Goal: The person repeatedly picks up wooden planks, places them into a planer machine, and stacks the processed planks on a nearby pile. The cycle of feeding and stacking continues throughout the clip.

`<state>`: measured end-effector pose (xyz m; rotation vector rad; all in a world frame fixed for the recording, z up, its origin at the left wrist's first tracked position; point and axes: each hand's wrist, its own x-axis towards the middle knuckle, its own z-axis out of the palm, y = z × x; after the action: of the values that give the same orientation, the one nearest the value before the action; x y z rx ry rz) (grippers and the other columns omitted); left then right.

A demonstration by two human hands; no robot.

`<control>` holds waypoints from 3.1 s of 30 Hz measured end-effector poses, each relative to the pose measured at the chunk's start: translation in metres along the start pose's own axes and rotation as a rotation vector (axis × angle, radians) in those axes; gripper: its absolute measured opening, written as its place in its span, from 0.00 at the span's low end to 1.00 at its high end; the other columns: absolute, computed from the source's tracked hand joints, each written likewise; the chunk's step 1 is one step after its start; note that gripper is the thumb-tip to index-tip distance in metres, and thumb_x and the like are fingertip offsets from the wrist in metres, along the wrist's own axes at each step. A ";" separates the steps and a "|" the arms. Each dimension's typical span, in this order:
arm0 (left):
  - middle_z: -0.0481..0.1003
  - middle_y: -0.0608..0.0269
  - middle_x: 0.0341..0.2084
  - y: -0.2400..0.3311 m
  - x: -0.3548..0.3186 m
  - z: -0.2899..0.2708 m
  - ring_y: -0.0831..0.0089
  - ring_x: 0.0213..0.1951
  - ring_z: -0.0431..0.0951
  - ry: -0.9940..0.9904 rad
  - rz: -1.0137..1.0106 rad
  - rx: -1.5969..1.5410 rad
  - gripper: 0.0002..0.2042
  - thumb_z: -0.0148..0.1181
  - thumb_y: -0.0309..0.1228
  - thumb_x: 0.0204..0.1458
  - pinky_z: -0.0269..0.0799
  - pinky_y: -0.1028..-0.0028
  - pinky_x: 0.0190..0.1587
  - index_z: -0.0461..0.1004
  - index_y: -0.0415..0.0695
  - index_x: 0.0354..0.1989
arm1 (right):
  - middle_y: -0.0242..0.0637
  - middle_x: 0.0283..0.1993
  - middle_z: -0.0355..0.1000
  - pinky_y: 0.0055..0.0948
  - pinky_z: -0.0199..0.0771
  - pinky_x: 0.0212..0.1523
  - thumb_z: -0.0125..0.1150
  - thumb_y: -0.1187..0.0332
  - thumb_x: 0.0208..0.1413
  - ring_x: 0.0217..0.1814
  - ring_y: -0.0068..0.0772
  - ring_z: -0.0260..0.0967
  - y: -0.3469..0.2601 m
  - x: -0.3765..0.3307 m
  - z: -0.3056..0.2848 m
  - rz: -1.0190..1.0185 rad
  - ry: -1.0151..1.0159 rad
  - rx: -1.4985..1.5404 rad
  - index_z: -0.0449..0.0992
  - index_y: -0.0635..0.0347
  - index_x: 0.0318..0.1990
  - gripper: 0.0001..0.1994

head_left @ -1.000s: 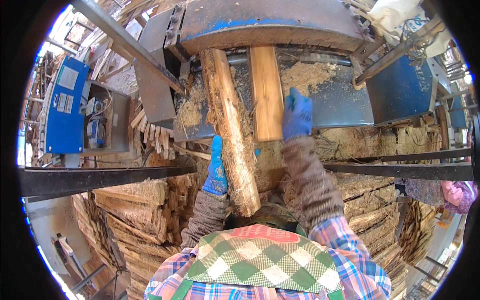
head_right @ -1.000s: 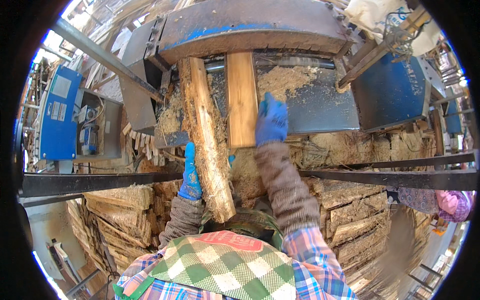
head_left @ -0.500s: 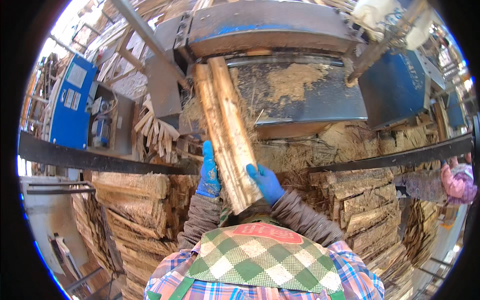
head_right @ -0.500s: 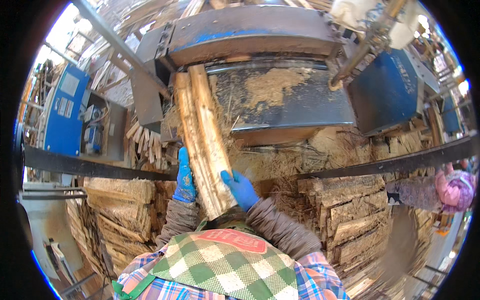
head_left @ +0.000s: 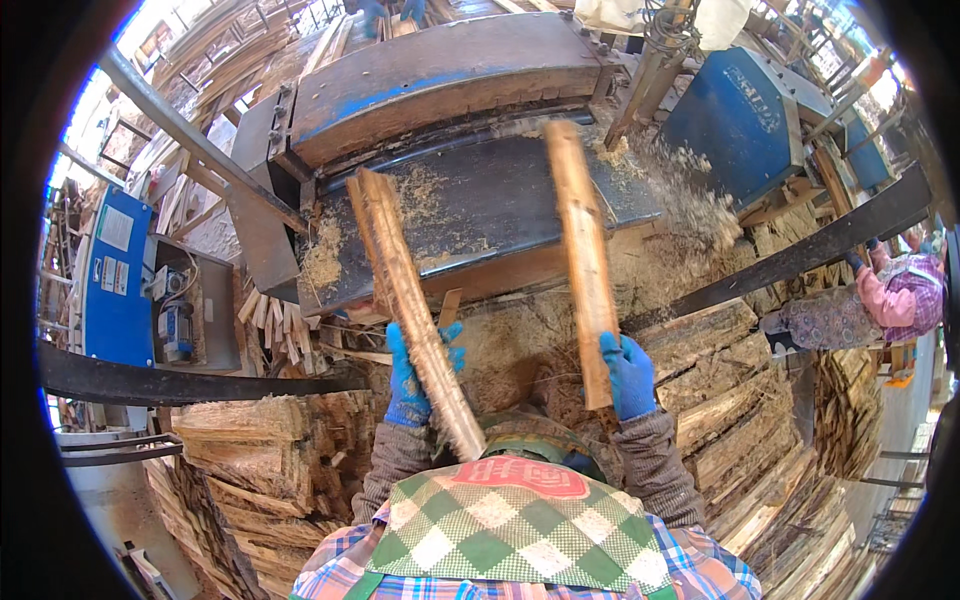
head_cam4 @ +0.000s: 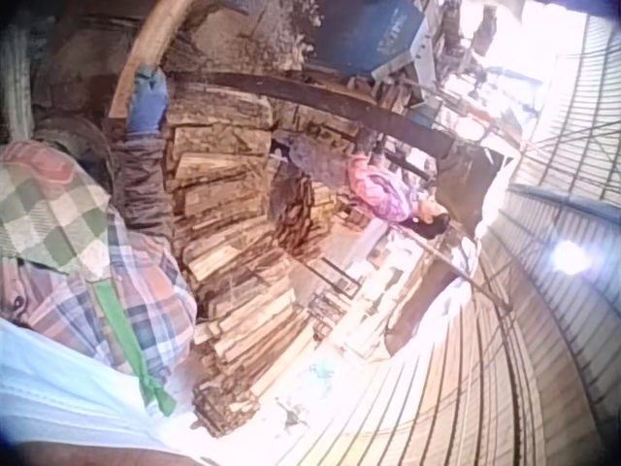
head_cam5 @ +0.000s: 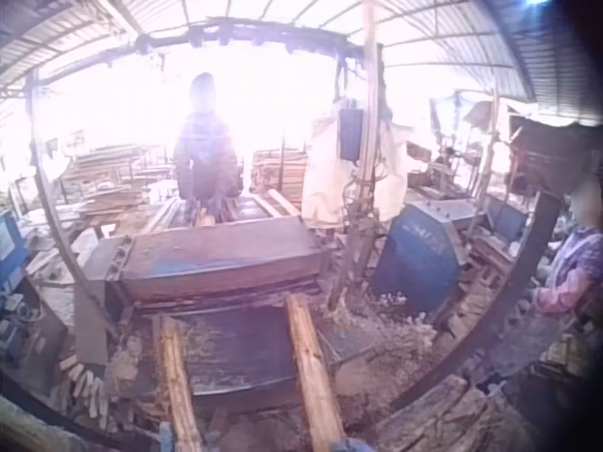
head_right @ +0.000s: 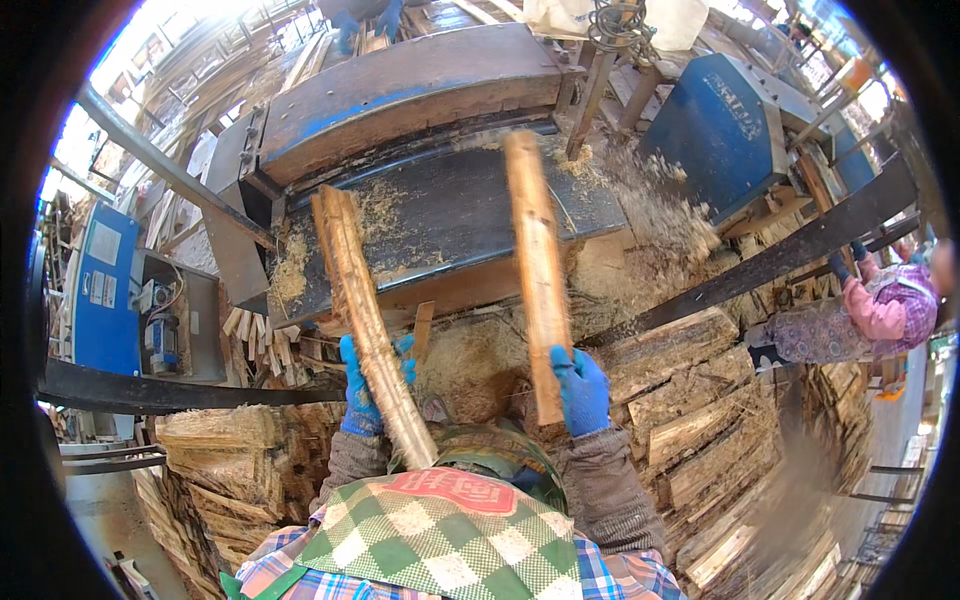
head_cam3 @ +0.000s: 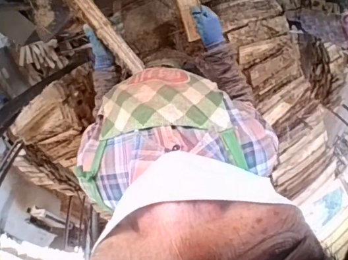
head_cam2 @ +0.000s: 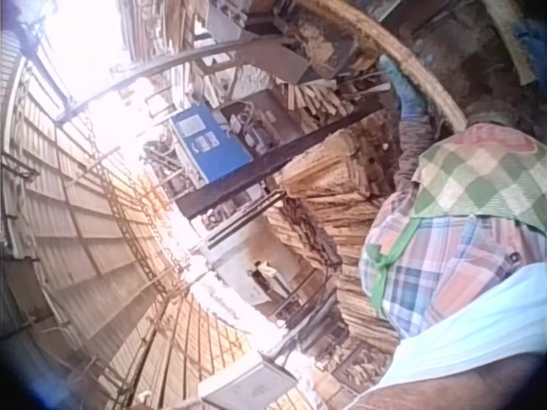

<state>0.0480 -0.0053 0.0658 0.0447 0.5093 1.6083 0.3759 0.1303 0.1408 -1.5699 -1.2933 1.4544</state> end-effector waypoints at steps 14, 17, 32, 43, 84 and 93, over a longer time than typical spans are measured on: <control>0.70 0.53 0.66 -0.014 0.060 0.058 0.60 0.68 0.69 0.509 0.163 0.733 0.26 0.51 0.44 0.69 0.66 0.59 0.71 0.69 0.39 0.68 | 0.35 0.32 0.71 0.33 0.71 0.36 0.65 0.46 0.64 0.33 0.25 0.65 -0.028 0.090 0.040 -0.037 -0.109 -0.053 0.79 0.67 0.48 0.27; 0.68 0.52 0.67 -0.017 0.063 0.067 0.60 0.68 0.67 0.559 0.118 0.777 0.26 0.51 0.44 0.69 0.64 0.59 0.72 0.68 0.39 0.69 | 0.45 0.47 0.76 0.35 0.76 0.47 0.63 0.55 0.67 0.45 0.36 0.73 -0.020 0.120 0.073 -0.256 0.118 0.104 0.72 0.69 0.64 0.28; 0.71 0.58 0.67 -0.023 0.064 0.051 0.64 0.69 0.68 0.608 0.103 0.983 0.23 0.50 0.43 0.69 0.44 0.57 0.77 0.73 0.43 0.65 | 0.51 0.56 0.74 0.46 0.74 0.56 0.52 0.55 0.70 0.56 0.53 0.73 -0.080 0.271 0.151 -0.501 0.385 -0.170 0.74 0.59 0.64 0.22; 0.69 0.54 0.67 -0.018 0.074 0.072 0.63 0.67 0.69 0.541 0.101 0.757 0.28 0.53 0.47 0.67 0.62 0.64 0.71 0.69 0.41 0.69 | 0.55 0.75 0.59 0.37 0.64 0.70 0.59 0.54 0.69 0.76 0.40 0.58 -0.016 0.061 0.127 -0.338 -0.464 -0.012 0.52 0.64 0.77 0.38; 0.64 0.46 0.68 -0.023 0.108 0.067 0.62 0.66 0.66 0.571 0.079 0.792 0.54 0.71 0.55 0.53 0.61 0.67 0.69 0.49 0.27 0.75 | 0.47 0.55 0.76 0.34 0.79 0.55 0.55 0.64 0.70 0.50 0.37 0.77 -0.071 0.268 0.124 -0.517 0.094 -0.134 0.70 0.68 0.65 0.21; 0.73 0.49 0.59 -0.028 0.104 0.070 0.64 0.55 0.75 0.353 -0.071 0.890 0.42 0.62 0.55 0.60 0.73 0.66 0.55 0.60 0.32 0.71 | 0.47 0.73 0.66 0.34 0.69 0.67 0.63 0.63 0.67 0.71 0.35 0.67 -0.008 -0.006 0.106 -0.323 -0.286 -0.224 0.62 0.60 0.74 0.31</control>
<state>0.0852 0.1150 0.0904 0.4072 1.4530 1.2119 0.2718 0.1097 0.1296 -1.2384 -1.8369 1.3967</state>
